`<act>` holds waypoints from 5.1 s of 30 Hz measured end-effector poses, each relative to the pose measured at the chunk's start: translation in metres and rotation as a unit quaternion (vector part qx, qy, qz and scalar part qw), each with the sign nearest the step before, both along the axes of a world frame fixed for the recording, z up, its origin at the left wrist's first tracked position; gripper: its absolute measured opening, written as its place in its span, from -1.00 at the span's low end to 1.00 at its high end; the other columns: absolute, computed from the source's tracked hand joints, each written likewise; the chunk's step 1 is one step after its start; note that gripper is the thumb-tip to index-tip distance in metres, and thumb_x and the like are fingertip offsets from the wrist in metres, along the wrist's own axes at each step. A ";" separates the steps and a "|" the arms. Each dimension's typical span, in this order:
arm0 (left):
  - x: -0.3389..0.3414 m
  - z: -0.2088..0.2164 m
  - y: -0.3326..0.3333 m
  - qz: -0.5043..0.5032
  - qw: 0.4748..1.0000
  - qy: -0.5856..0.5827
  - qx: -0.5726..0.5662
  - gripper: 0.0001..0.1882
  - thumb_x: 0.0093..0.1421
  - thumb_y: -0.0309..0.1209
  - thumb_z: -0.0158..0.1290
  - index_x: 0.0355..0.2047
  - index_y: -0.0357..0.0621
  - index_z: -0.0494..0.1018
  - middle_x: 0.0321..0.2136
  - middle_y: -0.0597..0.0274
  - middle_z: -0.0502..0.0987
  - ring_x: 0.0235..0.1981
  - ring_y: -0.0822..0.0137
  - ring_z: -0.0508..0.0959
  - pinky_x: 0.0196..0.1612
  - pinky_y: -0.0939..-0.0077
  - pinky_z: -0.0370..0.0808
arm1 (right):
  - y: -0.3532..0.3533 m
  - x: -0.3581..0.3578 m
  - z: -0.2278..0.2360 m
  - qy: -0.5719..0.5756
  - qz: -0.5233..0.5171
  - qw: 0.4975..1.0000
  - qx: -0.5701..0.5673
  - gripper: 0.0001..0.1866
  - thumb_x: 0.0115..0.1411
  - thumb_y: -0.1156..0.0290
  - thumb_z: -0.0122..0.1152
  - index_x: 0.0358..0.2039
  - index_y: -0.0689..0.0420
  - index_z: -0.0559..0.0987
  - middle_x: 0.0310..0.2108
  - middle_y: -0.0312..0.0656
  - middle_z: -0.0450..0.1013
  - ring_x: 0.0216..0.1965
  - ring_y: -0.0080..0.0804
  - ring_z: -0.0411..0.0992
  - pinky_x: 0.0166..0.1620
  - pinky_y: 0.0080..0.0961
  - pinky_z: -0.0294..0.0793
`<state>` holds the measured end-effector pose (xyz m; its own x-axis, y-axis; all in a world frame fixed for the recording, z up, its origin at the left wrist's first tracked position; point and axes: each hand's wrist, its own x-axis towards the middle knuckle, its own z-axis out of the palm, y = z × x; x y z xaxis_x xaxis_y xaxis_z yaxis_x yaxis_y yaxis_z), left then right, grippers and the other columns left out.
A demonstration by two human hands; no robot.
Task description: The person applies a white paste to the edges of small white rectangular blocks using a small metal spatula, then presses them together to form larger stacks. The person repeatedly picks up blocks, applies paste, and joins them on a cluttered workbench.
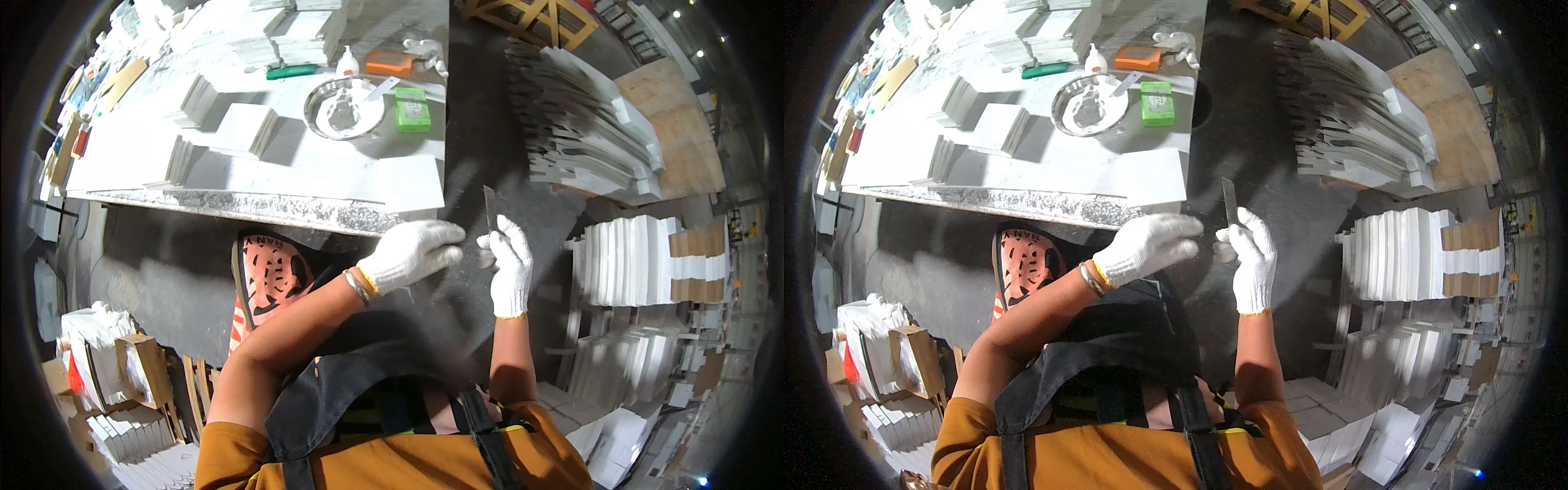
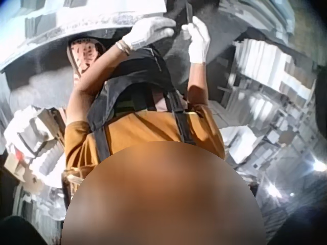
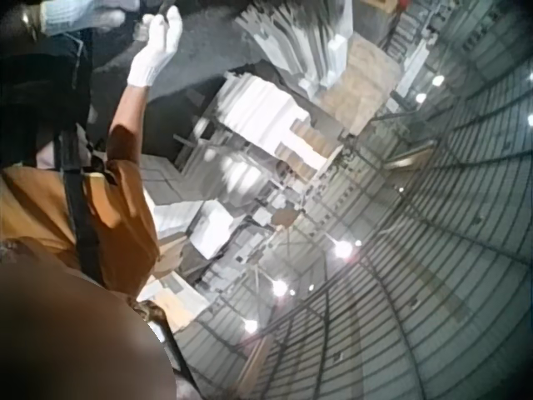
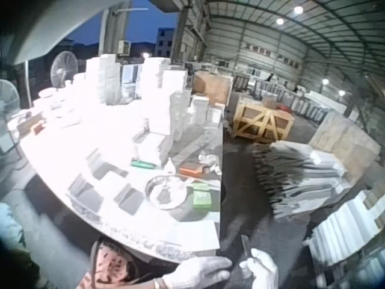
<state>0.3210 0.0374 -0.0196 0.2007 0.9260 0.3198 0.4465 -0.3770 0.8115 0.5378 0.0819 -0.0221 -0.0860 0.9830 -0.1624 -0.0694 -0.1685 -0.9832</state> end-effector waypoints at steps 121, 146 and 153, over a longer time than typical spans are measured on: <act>-0.057 0.002 -0.076 0.077 0.597 -0.774 -0.198 -0.62 0.22 -0.34 0.18 0.00 -0.22 0.42 -0.17 0.32 0.54 -0.11 0.47 0.52 0.01 0.61 0.47 | -0.033 -0.063 -0.008 0.109 0.260 0.957 -0.076 -0.52 0.32 0.41 0.16 0.21 0.29 0.39 0.11 -0.19 0.44 0.13 -0.49 0.37 0.22 -0.53 0.28; -0.064 -0.028 -0.074 0.145 0.574 -0.758 -0.275 -0.55 0.30 -0.25 0.05 0.09 -0.28 0.36 -0.06 0.16 0.51 0.00 0.27 0.50 0.11 0.33 0.47 | -0.039 -0.074 0.017 -0.104 0.249 0.958 0.092 -0.21 0.12 0.43 0.39 0.32 0.26 0.24 0.22 -0.06 0.31 0.17 -0.32 0.34 0.22 -0.40 0.31; -0.063 -0.003 -0.074 0.078 0.590 -0.756 -0.272 -0.52 0.31 -0.28 0.02 0.16 -0.27 0.32 -0.01 0.16 0.51 0.03 0.31 0.49 0.14 0.44 0.42 | -0.053 -0.114 0.030 -0.370 0.217 0.792 0.434 0.10 -0.07 -0.03 0.51 0.37 0.13 0.14 0.39 0.15 -0.05 0.41 0.15 -0.08 0.34 0.00 0.12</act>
<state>0.2579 -0.0365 -0.0221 -0.0334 0.9437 -0.3291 -0.9487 0.0736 0.3074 0.4241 0.0284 0.0078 -0.6434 0.6559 0.3948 0.4600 0.7434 -0.4855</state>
